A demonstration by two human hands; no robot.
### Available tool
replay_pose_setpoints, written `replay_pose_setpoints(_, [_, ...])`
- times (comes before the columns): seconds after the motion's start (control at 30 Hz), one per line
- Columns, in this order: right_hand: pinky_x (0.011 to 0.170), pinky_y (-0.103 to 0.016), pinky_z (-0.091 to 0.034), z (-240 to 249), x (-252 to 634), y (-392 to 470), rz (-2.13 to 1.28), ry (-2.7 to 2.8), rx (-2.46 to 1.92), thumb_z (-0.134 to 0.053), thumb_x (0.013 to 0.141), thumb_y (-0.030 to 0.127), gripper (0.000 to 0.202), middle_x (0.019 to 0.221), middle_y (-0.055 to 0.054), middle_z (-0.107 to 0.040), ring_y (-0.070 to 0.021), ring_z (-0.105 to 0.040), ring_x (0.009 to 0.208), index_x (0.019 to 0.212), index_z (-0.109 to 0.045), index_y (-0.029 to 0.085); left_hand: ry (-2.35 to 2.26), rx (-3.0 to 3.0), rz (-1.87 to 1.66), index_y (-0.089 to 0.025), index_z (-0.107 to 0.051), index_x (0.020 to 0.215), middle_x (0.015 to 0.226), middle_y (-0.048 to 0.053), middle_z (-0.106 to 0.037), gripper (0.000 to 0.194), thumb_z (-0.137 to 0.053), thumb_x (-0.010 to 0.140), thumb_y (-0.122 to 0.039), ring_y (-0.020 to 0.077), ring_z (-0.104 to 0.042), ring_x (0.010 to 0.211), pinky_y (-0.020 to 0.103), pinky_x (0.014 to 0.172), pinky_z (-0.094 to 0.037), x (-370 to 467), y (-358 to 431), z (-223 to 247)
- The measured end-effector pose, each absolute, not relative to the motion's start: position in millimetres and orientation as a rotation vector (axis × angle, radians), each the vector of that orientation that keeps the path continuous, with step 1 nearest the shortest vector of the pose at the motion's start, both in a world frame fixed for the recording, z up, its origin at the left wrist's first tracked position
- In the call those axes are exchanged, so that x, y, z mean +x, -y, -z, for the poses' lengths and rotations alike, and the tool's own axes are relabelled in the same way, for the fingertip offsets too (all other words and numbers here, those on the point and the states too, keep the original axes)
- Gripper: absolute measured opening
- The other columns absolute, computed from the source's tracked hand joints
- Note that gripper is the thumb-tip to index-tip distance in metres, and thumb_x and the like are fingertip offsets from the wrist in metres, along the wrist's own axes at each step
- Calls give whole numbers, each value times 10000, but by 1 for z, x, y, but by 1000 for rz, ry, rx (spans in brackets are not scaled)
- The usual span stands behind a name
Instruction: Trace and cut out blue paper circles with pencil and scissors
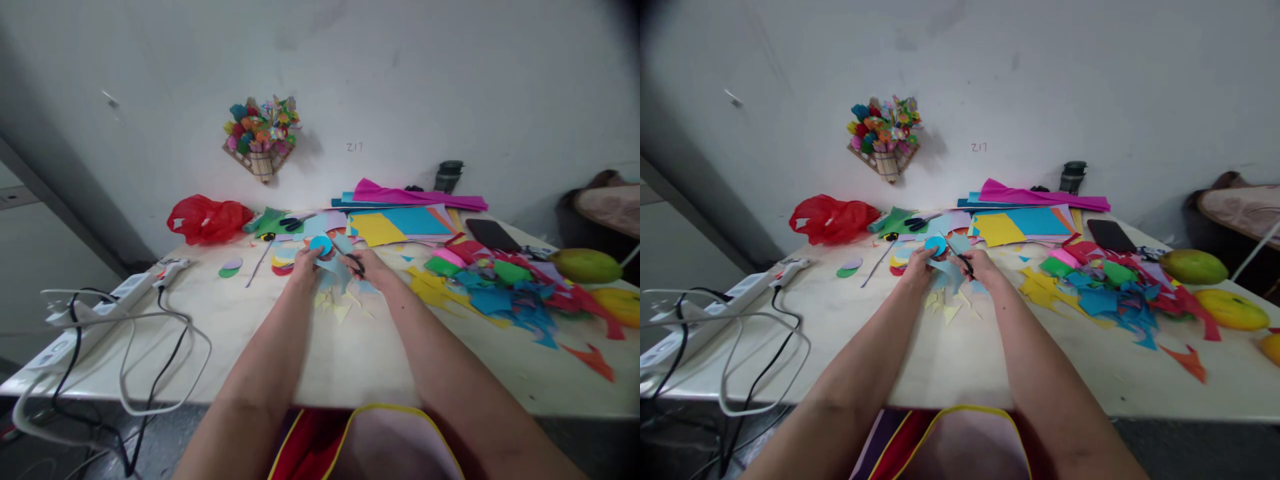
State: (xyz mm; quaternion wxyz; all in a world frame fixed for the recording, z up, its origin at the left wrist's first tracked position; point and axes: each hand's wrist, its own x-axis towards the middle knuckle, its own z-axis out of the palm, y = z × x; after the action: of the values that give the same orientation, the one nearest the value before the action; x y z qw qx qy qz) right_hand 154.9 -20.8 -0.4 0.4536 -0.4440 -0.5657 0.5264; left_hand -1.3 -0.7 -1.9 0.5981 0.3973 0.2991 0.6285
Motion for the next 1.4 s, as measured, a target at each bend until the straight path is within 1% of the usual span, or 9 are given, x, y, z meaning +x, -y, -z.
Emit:
replay_pose_setpoints(0.23, [298, -186, -223, 1, 155, 21, -1313, 1402, -1124, -671, 618, 312, 214, 418, 34, -475, -43, -345, 299, 591, -533, 150, -690, 930, -1454, -85, -651, 695, 627, 92, -666, 189, -692, 546, -194, 222, -641, 618, 307, 607, -488, -1, 0, 2])
replay_pose_setpoints(0.43, [306, -188, -248, -4, 154, 27, -1339, 1422, -1105, -645, 655, 389, 265, 425, 35, -475, -50, -365, 304, 610, -525, 157, -714, 964, -1438, -87, -660, 692, 623, 92, -671, 186, -683, 545, -199, 208, -634, 581, 298, 576, -488, -1, 0, 1])
replay_pose_setpoints(0.57, [300, -187, -245, -6, 153, 28, -1341, 1413, -1117, -645, 651, 422, 288, 428, 33, -480, -53, -373, 305, 631, -536, 156, -681, 1000, -1439, -95, -666, 684, 600, 80, -667, 177, -684, 551, -209, 190, -630, 563, 284, 569, -489, -1, -2, 3])
replay_pose_setpoints(0.67, [299, -189, -249, -4, 153, 26, -1344, 1403, -1108, -654, 638, 422, 291, 425, 33, -477, -54, -368, 304, 629, -536, 156, -673, 1011, -1429, -100, -668, 677, 590, 75, -664, 166, -685, 555, -211, 185, -628, 553, 278, 555, -489, -1, -3, 5])
replay_pose_setpoints(0.9, [305, -194, -244, 3, 155, 20, -1338, 1408, -1067, -662, 624, 382, 253, 420, 35, -471, -53, -361, 307, 625, -550, 155, -679, 999, -1415, -101, -665, 707, 625, 84, -674, 191, -691, 553, -211, 215, -649, 628, 276, 558, -494, -2, -4, 5])
replay_pose_setpoints(1.1, [311, -202, -233, 2, 155, 20, -1311, 1426, -1086, -653, 642, 395, 254, 432, 33, -473, -51, -356, 310, 616, -550, 165, -685, 1002, -1426, -87, -663, 699, 631, 91, -675, 182, -678, 560, -205, 194, -637, 584, 265, 548, -485, -2, -4, 5])
replay_pose_setpoints(1.3, [310, -209, -232, 3, 155, 19, -1325, 1404, -1092, -654, 640, 340, 207, 430, 32, -473, -54, -353, 315, 608, -550, 164, -728, 961, -1449, -100, -646, 648, 571, 78, -649, 125, -656, 557, -185, 206, -637, 599, 279, 556, -484, 0, -1, 2])
replay_pose_setpoints(1.4, [307, -203, -234, 3, 155, 19, -1317, 1416, -1088, -661, 632, 348, 219, 431, 34, -477, -51, -355, 311, 610, -549, 162, -714, 953, -1467, -100, -648, 652, 590, 75, -653, 132, -662, 552, -185, 187, -624, 563, 283, 558, -484, 0, 0, 0])
